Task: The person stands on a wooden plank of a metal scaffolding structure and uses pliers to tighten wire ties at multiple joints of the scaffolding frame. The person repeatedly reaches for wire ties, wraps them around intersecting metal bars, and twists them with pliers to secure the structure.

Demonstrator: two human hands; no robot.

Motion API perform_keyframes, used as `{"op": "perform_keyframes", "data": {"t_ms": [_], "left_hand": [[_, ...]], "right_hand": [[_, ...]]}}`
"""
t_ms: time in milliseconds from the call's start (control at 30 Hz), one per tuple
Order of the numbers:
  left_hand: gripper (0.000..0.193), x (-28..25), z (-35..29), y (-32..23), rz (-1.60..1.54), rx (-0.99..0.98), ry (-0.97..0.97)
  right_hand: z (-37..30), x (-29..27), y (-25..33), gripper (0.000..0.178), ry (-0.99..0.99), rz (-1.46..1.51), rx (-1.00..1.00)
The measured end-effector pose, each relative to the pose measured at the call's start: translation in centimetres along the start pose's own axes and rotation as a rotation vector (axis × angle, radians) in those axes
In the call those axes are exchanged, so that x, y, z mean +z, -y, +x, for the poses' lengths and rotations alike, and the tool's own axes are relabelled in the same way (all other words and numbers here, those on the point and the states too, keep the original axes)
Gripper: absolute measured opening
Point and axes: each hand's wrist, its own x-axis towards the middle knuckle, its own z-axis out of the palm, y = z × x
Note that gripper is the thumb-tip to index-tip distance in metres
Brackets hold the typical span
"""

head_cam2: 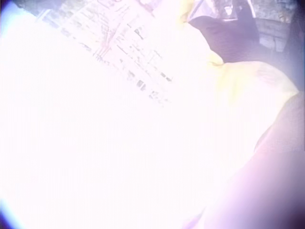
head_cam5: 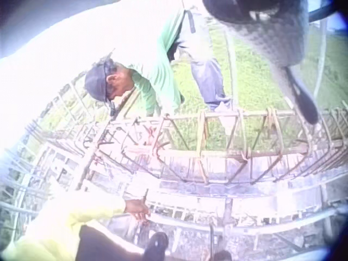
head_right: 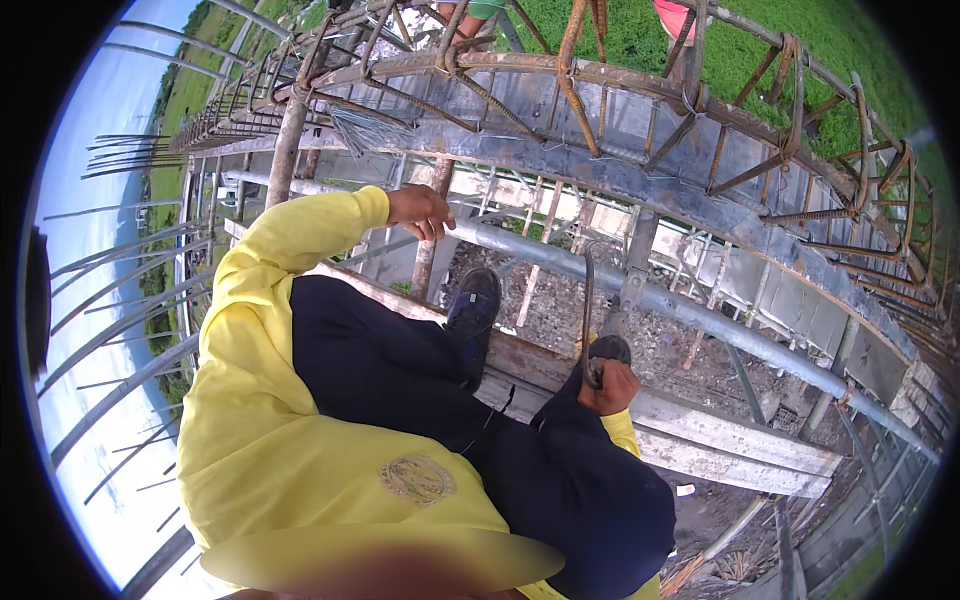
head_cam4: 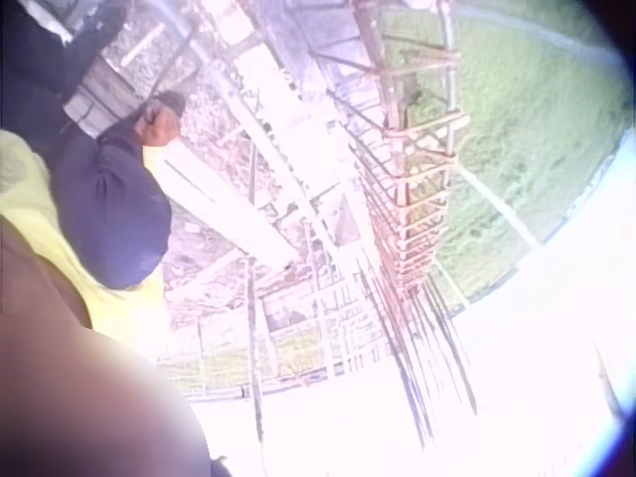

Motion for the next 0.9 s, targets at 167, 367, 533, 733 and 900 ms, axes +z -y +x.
{"op": "perform_keyframes", "data": {"t_ms": [167,367,533,733,900], "left_hand": [[0.028,-6.6,1.4,6.5,-0.499,0.045,-0.553],[0.03,-15.5,2.7,12.2,-0.548,0.11,-1.39],[0.037,-19.5,4.1,13.5,-0.446,0.207,-1.598],[0.032,-19.8,4.0,12.8,-0.476,0.468,-1.429],[0.026,-18.5,3.1,11.2,-0.203,0.27,-1.64]], "right_hand": [[-1.4,0.6,-0.5,0.024,0.127,-0.047,0.055],[-1.9,1.3,-1.3,0.023,0.149,-0.166,0.104],[-1.5,1.4,-1.0,0.029,0.163,-0.174,0.114],[-1.0,1.3,-0.4,0.029,0.194,-0.206,0.162],[-1.0,1.3,-0.4,0.027,0.199,-0.218,0.137]]}}
